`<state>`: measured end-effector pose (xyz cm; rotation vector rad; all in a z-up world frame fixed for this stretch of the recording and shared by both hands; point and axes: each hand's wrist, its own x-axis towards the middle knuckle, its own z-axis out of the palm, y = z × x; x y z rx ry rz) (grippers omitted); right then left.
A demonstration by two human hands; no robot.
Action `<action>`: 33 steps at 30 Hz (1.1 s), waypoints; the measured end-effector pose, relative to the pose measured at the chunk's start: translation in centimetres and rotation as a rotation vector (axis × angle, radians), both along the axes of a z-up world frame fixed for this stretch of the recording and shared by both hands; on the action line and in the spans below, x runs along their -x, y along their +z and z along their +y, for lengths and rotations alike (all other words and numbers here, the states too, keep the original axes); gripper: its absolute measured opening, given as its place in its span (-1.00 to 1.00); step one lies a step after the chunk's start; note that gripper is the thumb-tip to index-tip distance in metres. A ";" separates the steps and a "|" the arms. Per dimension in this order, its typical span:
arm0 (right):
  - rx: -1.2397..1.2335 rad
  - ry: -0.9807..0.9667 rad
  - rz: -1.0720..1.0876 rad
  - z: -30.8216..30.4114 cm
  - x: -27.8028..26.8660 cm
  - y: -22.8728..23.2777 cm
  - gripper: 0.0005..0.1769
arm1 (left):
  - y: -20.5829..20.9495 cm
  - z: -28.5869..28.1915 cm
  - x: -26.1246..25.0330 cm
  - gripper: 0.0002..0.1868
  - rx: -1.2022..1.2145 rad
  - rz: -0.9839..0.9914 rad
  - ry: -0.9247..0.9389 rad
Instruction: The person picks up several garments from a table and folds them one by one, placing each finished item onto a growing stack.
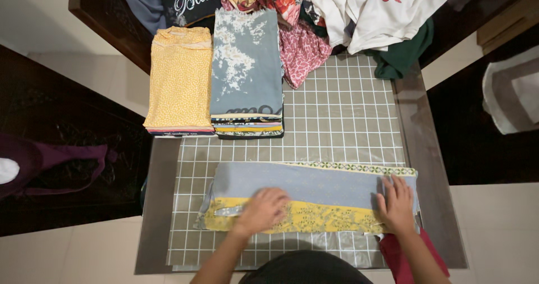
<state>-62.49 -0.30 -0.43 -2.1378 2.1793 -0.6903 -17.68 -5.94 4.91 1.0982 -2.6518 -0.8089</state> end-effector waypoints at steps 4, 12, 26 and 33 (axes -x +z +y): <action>-0.111 -0.135 0.110 1.4 -0.1 -0.1 -0.33 | 0.9 2.1 2.9 -0.39 0.078 -0.113 -0.198; -0.059 -0.301 0.030 2.3 1.3 -1.0 -0.22 | -2.5 3.8 3.6 -0.40 0.206 -0.242 -0.466; -0.357 -0.725 -0.080 0.9 2.6 -0.2 -0.01 | -0.3 2.8 2.4 -0.42 0.022 -0.183 -0.150; -0.523 -0.600 -0.106 -0.4 3.3 0.6 -0.18 | -0.8 0.2 -4.8 -0.31 0.096 -0.215 0.453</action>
